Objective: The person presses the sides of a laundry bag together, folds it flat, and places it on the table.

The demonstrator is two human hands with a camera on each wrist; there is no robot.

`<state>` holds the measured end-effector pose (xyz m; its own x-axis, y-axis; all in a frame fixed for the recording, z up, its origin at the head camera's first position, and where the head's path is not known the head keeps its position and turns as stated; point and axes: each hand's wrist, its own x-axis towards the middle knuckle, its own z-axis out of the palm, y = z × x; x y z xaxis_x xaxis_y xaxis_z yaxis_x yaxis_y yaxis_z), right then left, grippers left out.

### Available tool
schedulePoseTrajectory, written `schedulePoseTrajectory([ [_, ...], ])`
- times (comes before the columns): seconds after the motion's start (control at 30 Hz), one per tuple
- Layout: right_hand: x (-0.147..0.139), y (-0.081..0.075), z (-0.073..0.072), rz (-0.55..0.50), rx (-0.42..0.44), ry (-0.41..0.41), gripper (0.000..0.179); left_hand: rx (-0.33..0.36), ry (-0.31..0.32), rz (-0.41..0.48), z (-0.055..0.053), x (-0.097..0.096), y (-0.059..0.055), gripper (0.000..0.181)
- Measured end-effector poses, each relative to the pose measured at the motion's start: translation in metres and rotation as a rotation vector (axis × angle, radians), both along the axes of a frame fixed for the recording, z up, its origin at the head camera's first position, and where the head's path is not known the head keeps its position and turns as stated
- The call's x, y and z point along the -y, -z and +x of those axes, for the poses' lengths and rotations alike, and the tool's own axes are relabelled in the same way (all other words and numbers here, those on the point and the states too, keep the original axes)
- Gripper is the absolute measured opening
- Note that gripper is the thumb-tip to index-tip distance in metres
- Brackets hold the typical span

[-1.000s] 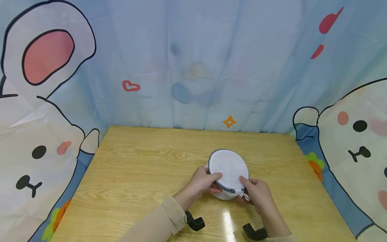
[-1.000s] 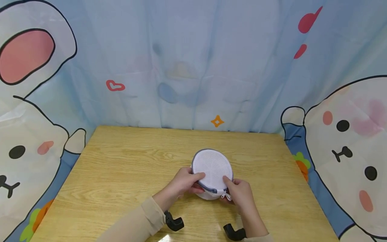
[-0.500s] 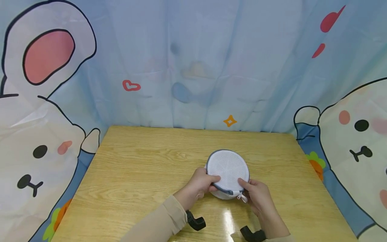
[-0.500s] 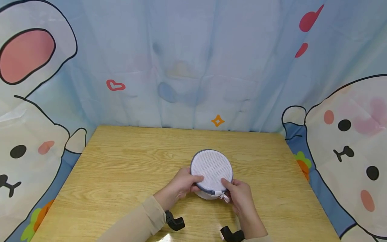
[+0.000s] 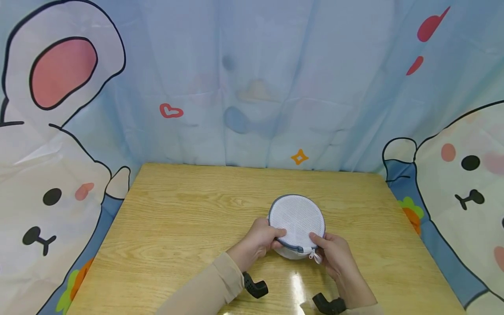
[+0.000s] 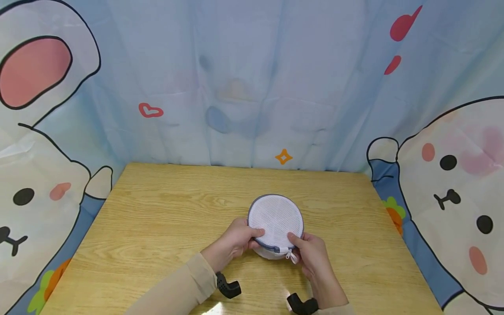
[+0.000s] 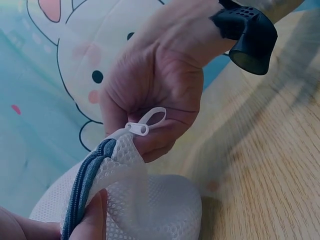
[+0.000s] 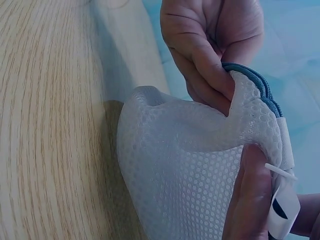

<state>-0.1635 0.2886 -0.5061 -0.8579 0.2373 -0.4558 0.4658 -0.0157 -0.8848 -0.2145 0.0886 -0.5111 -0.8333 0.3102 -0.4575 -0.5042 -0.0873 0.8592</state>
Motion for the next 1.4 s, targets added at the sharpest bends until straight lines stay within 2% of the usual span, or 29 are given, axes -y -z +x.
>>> schedulePoseTrajectory([
  [0.13, 0.0, 0.0, 0.0, 0.005, 0.001, 0.002, 0.037, 0.011, 0.006, 0.008, 0.0, 0.0, 0.001, 0.021],
  [0.3, -0.002, -0.001, 0.0, 0.016, -0.004, 0.004, 0.04, 0.019, 0.02, 0.059, -0.001, 0.002, 0.001, 0.025],
  [0.37, -0.003, -0.002, 0.0, 0.025, -0.006, -0.008, 0.043, 0.014, 0.035, 0.09, -0.002, 0.004, 0.001, 0.029],
  [0.47, -0.005, -0.005, 0.001, 0.073, -0.005, -0.041, 0.052, 0.01, 0.061, 0.09, -0.003, 0.007, -0.001, 0.031],
  [0.57, -0.011, -0.008, 0.003, 0.171, -0.001, -0.058, 0.062, -0.003, 0.065, 0.039, -0.005, 0.011, -0.004, 0.033],
  [0.67, -0.018, -0.012, 0.002, 0.263, -0.013, -0.061, 0.074, -0.041, 0.013, -0.053, -0.008, 0.013, -0.008, 0.044],
  [0.7, -0.02, -0.013, 0.001, 0.303, -0.021, -0.066, 0.078, -0.07, -0.009, -0.105, -0.01, 0.013, -0.009, 0.048],
  [0.77, -0.024, -0.017, -0.001, 0.407, -0.057, -0.085, 0.082, -0.174, -0.052, -0.244, -0.012, 0.013, -0.014, 0.054],
  [0.83, -0.026, -0.021, -0.002, 0.543, -0.107, -0.12, 0.083, -0.32, -0.078, -0.406, -0.014, 0.012, -0.019, 0.06],
  [0.9, -0.027, -0.027, -0.003, 0.714, -0.195, -0.175, 0.077, -0.49, -0.073, -0.591, -0.014, 0.01, -0.025, 0.067],
  [0.97, -0.025, -0.03, -0.004, 0.862, -0.326, -0.23, 0.07, -0.668, -0.031, -0.74, -0.013, 0.007, -0.03, 0.073],
  [1.07, -0.019, -0.03, -0.008, 1.052, -0.515, -0.329, 0.063, -0.909, 0.078, -0.926, -0.012, 0.0, -0.035, 0.076],
  [1.13, -0.014, -0.027, -0.01, 1.163, -0.578, -0.39, 0.064, -1.04, 0.154, -1.021, -0.01, -0.005, -0.037, 0.074],
  [1.23, -0.007, -0.023, -0.011, 1.292, -0.559, -0.487, 0.07, -1.162, 0.245, -1.125, -0.007, -0.013, -0.036, 0.071],
  [1.4, -0.002, -0.016, -0.011, 1.355, -0.496, -0.574, 0.074, -1.219, 0.347, -1.222, -0.004, -0.02, -0.028, 0.07],
])
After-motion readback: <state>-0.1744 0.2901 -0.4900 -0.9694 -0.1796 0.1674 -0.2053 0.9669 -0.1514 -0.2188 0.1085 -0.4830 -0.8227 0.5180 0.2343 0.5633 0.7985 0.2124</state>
